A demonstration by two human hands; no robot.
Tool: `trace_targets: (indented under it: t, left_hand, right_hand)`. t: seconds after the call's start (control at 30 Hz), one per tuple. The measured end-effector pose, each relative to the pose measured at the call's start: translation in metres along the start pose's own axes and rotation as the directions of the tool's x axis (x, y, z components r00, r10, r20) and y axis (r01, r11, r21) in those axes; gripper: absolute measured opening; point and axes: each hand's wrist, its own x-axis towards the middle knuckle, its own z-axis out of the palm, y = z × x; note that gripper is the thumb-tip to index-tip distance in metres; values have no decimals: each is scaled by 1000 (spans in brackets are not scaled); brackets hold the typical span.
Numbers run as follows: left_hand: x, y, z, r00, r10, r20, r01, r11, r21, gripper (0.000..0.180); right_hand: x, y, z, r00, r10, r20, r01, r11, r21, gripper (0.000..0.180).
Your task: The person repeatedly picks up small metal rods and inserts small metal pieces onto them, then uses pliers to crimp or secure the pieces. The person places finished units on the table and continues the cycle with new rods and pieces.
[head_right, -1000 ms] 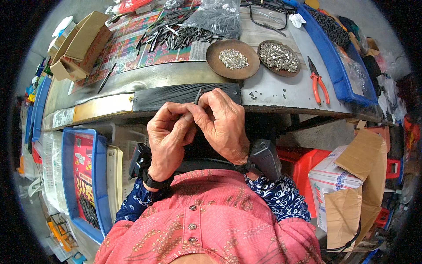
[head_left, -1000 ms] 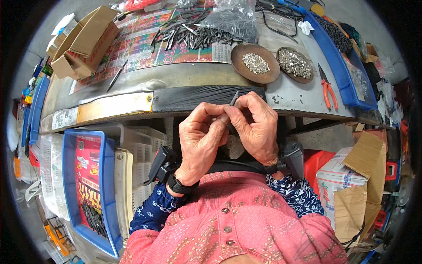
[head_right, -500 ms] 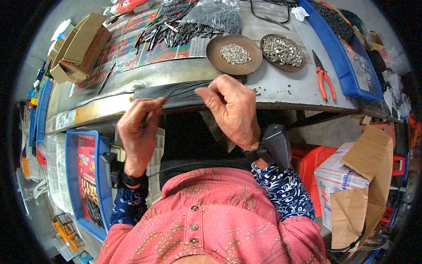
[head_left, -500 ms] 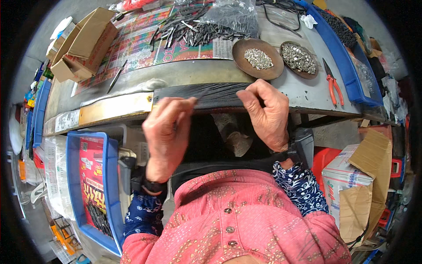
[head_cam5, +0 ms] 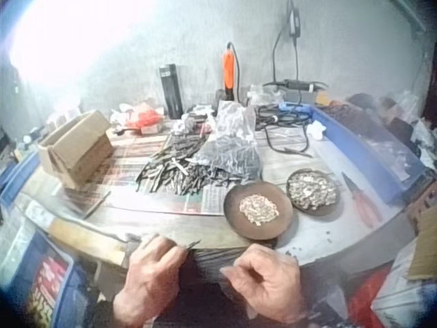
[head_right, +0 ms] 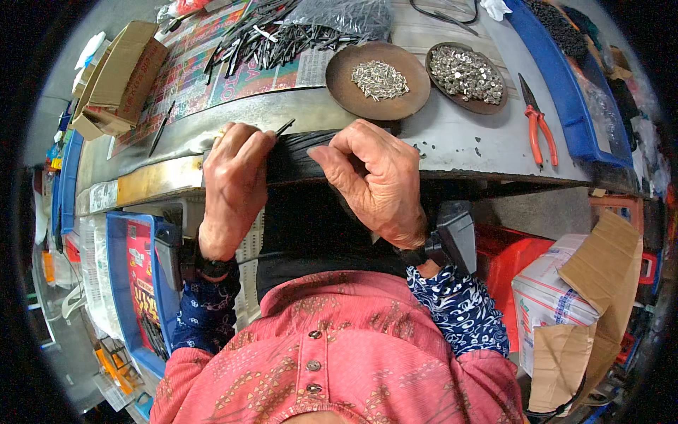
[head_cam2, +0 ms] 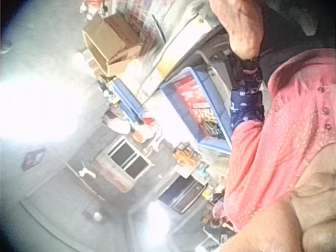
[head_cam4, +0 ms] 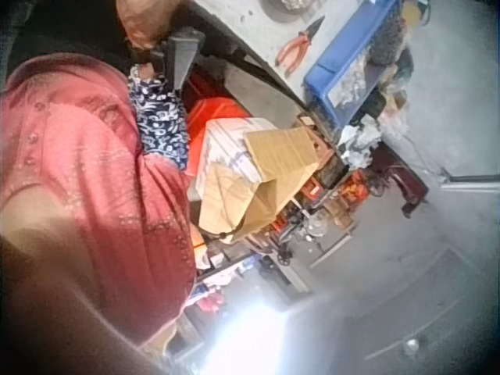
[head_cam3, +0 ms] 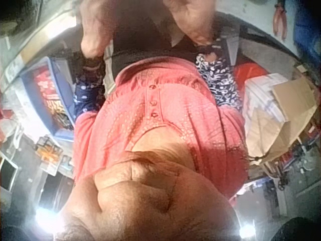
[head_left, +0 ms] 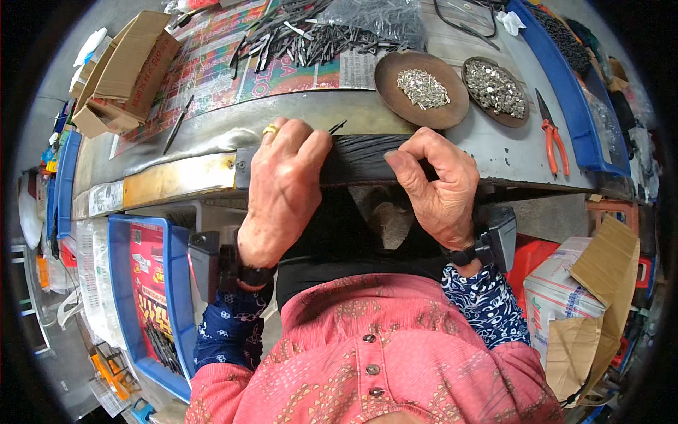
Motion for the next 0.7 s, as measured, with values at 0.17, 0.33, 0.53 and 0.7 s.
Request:
trace_targets:
  t: [0.17, 0.33, 0.53, 0.7]
  left_hand:
    - [2, 4, 2, 998, -25, -63, 25, 1000, -10, 19]
    - [-12, -5, -14, 980, -168, -108, 160, 984, -81, 6]
    - [-31, -60, -51, 912, -317, -259, 342, 938, 54, 5]
    - [-38, -109, -61, 885, -366, -288, 422, 892, 163, 3]
  right_hand:
    - [-2, -4, 3, 1000, -2, -10, 2, 1000, -23, 19]
    - [-10, -13, -4, 997, -76, -3, 75, 990, -120, 16]
    - [-13, -16, -19, 998, -64, -20, 59, 980, -189, 13]
    - [-9, -9, -27, 1000, -7, -13, 3, 962, -273, 13]
